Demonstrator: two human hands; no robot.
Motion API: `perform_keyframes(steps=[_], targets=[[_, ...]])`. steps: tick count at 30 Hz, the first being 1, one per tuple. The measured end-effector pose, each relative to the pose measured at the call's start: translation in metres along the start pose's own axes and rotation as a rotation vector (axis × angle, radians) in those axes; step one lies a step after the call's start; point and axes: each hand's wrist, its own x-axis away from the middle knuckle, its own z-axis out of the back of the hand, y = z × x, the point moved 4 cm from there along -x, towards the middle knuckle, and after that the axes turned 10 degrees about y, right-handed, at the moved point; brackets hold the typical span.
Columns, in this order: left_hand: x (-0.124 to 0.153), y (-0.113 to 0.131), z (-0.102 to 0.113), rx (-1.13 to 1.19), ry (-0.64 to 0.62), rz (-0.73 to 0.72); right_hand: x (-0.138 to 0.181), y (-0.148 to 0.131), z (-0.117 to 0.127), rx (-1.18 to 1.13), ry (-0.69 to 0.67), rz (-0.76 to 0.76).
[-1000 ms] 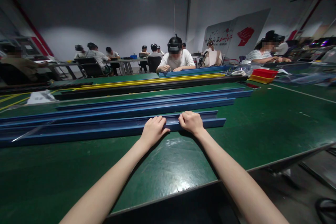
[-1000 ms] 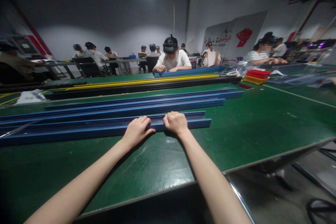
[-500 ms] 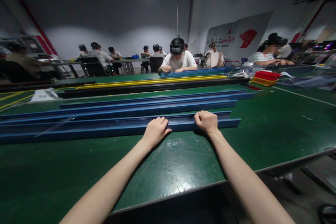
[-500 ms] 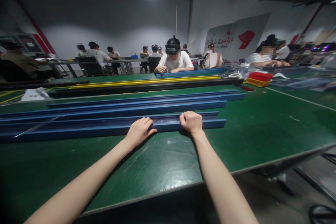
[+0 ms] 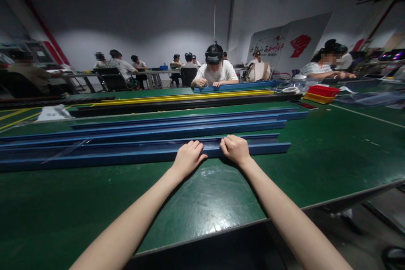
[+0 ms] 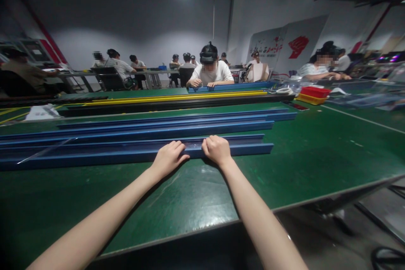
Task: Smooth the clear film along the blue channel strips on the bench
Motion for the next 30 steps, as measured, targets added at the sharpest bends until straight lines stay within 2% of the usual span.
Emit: perform_keyframes(steps=[6, 15, 23, 30], targets=[[-0.001, 0.001, 0.001, -0.020, 0.011, -0.031, -0.001, 0.006, -0.007, 0.012, -0.027, -0.086], [-0.001, -0.001, 0.004, -0.035, 0.036, -0.050, 0.002, 0.014, -0.004, 0.037, 0.056, -0.090], [0.000, -0.006, 0.005, -0.034, 0.014, -0.026, 0.009, 0.038, -0.002, 0.093, 0.035, -0.149], [0.000, -0.007, 0.002, -0.006, -0.033, -0.031, 0.010, 0.042, -0.001, 0.108, 0.029, -0.172]])
